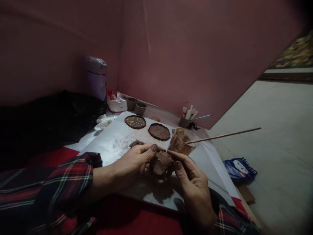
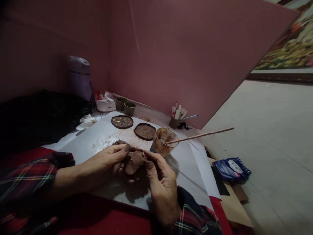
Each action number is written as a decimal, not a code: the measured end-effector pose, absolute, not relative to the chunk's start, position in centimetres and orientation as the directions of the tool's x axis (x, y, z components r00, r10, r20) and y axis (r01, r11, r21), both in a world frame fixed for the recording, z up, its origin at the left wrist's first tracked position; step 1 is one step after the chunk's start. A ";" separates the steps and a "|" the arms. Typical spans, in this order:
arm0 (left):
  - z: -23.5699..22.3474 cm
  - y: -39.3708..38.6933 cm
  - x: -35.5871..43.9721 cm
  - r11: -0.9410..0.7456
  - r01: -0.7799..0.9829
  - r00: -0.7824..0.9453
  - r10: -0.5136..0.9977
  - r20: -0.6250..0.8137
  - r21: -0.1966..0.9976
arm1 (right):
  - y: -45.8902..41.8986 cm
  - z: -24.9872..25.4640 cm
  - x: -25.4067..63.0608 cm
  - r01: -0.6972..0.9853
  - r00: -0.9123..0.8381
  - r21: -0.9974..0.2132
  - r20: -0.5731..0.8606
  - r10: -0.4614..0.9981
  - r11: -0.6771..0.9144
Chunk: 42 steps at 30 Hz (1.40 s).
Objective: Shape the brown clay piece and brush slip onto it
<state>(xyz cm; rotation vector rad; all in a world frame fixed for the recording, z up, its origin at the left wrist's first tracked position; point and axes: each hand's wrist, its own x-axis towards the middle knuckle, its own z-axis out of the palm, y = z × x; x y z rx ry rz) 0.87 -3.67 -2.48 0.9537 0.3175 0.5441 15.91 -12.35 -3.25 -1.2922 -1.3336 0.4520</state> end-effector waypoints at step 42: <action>-2.3 -3.3 0.2 0.213 -0.217 0.843 0.532 0.073 0.953 | -12.7 -3.9 15.9 0.526 0.196 -0.774 0.513 0.836 0.352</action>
